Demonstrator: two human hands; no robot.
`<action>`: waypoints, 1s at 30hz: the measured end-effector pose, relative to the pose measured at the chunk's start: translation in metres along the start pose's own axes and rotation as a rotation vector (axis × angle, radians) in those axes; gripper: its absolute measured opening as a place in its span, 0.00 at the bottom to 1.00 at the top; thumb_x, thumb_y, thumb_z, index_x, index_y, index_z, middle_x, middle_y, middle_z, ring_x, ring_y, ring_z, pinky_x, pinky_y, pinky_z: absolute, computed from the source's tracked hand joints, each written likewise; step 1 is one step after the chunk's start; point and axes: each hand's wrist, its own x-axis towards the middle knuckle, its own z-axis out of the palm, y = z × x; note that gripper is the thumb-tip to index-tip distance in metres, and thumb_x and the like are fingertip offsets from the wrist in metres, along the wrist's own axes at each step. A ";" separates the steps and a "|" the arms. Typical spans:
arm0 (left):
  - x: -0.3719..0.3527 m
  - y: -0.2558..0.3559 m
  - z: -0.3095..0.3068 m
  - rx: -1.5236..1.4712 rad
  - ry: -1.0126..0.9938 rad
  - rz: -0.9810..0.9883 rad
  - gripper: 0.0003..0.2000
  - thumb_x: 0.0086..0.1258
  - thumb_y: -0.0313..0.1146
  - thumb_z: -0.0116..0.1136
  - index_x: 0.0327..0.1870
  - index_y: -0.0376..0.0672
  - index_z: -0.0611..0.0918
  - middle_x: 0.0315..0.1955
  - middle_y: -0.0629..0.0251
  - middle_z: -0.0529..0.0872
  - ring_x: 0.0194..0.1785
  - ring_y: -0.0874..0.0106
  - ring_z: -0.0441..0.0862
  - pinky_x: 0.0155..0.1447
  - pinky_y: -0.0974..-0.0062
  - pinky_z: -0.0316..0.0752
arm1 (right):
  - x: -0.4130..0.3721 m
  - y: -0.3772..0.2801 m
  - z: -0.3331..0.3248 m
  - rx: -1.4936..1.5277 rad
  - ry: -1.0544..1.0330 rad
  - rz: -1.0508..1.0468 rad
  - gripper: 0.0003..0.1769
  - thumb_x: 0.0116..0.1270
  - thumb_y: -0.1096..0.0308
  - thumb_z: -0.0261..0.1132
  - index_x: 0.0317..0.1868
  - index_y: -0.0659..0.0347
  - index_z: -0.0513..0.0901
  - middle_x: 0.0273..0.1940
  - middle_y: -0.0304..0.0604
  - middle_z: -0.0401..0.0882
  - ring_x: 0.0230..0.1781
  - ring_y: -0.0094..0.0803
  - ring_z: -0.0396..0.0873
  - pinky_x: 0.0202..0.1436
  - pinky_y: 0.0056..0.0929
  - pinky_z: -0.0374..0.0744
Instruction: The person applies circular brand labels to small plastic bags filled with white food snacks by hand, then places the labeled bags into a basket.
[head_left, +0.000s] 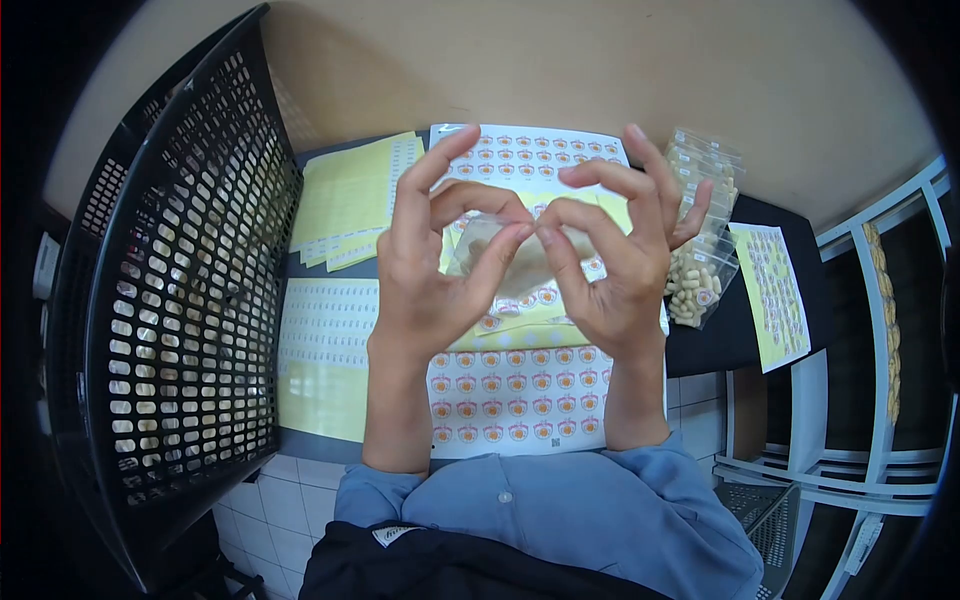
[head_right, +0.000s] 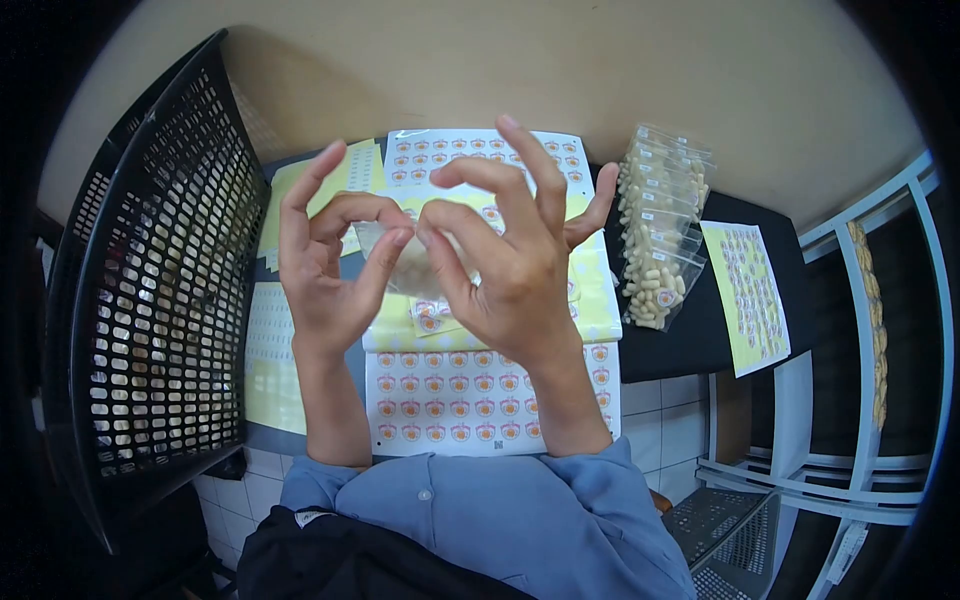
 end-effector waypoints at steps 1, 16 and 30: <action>0.001 0.001 -0.002 -0.001 0.001 -0.007 0.30 0.50 0.20 0.60 0.56 0.33 0.62 0.24 0.63 0.81 0.32 0.75 0.80 0.44 0.81 0.70 | 0.000 0.002 -0.001 -0.007 0.029 -0.008 0.04 0.47 0.69 0.65 0.22 0.48 0.78 0.39 0.27 0.73 0.61 0.35 0.59 0.63 0.49 0.26; -0.028 -0.006 -0.037 -0.088 -0.459 -0.272 0.18 0.61 0.28 0.52 0.53 0.38 0.69 0.38 0.58 0.80 0.40 0.72 0.78 0.47 0.77 0.71 | -0.001 -0.002 0.006 0.228 0.079 -0.053 0.05 0.49 0.69 0.65 0.29 0.54 0.79 0.38 0.37 0.72 0.48 0.38 0.69 0.56 0.42 0.59; -0.084 -0.106 -0.032 -1.699 0.094 -1.032 0.18 0.69 0.38 0.31 0.55 0.42 0.65 0.42 0.61 0.75 0.49 0.68 0.74 0.58 0.44 0.62 | -0.103 0.011 0.054 0.168 -0.575 0.194 0.06 0.52 0.70 0.62 0.29 0.63 0.78 0.31 0.42 0.72 0.33 0.37 0.72 0.38 0.33 0.70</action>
